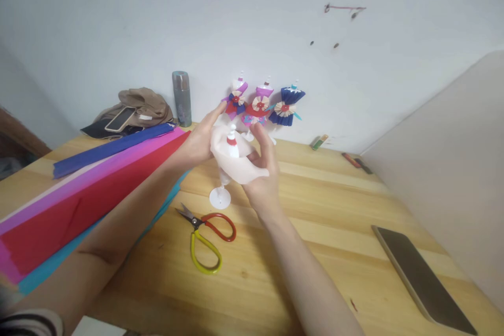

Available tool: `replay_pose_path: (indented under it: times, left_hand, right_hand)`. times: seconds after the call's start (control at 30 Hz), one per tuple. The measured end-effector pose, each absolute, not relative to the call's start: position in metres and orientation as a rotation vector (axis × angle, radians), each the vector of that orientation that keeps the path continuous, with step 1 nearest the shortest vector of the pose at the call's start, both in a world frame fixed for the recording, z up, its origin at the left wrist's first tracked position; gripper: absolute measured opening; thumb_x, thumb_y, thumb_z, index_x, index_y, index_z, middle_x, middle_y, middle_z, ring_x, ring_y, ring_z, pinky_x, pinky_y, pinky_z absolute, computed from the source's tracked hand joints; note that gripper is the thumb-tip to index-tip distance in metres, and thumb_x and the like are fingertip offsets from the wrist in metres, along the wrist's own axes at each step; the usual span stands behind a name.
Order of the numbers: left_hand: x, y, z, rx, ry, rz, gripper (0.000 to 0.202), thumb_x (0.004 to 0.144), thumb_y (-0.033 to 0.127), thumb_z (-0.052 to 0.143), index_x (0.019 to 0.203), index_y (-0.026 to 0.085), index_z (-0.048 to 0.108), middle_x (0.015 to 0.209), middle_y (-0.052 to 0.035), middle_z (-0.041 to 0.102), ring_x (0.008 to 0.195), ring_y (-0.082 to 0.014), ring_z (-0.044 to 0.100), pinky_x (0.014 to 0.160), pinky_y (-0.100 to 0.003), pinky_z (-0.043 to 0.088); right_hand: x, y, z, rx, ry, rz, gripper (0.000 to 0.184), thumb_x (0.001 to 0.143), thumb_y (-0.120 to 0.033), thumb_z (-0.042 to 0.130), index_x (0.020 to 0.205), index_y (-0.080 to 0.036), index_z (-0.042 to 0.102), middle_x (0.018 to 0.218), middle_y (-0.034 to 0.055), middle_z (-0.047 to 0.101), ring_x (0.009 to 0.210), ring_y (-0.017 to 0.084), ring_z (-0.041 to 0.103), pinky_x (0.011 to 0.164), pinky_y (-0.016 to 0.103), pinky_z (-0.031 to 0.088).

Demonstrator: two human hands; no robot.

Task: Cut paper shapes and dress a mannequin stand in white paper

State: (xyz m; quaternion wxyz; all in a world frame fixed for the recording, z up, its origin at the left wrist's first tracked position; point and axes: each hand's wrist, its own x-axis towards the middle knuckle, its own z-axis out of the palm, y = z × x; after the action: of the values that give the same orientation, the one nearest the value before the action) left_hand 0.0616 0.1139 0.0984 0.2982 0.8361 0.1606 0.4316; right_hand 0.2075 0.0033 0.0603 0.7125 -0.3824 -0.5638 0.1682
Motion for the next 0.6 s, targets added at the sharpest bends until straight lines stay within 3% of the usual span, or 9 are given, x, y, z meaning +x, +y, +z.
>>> replay_pose_path:
  times: [0.17,0.3,0.47,0.6]
  left_hand:
    - [0.058,0.110,0.101,2.267,0.518,1.142,0.082,0.085,0.027,0.075,0.158,0.024,0.039,0.163,-0.0130,0.045,0.153,-0.0380,0.040,0.128,-0.051,0.034]
    - [0.059,0.102,0.104,2.224,0.703,1.135,0.080,0.082,0.026,0.076,0.155,0.030,0.045,0.150,-0.0103,0.057,0.139,-0.0416,0.053,0.120,-0.055,0.043]
    - [0.060,0.091,0.110,2.314,0.907,1.072,0.077,0.078,0.006,0.065,0.152,0.024,0.052,0.139,-0.0126,0.064,0.127,-0.0416,0.061,0.110,-0.058,0.049]
    - [0.058,0.089,0.111,2.362,0.905,1.071,0.076,0.079,0.007,0.063,0.152,0.025,0.053,0.139,-0.0104,0.065,0.126,-0.0396,0.061,0.110,-0.054,0.051]
  right_hand:
    - [0.204,0.004,0.059,-0.878,-1.170,0.330,0.067,0.074,-0.032,0.088,0.135,-0.044,0.062,0.152,0.0053,0.060,0.149,0.032,0.048,0.108,0.053,0.052]
    - [0.203,0.007,0.058,-0.909,-1.084,0.321,0.054,0.083,-0.037,0.079,0.134,-0.041,0.060,0.144,0.0086,0.065,0.141,0.033,0.056,0.105,0.056,0.053]
    - [0.206,0.010,0.056,-0.829,-1.067,0.386,0.059,0.078,-0.034,0.084,0.132,-0.041,0.061,0.129,0.0054,0.071,0.127,0.031,0.066,0.101,0.053,0.055]
    - [0.209,0.011,0.056,-0.887,-1.139,0.363,0.065,0.077,-0.048,0.084,0.136,-0.042,0.059,0.128,0.0069,0.071,0.128,0.033,0.065,0.102,0.057,0.055]
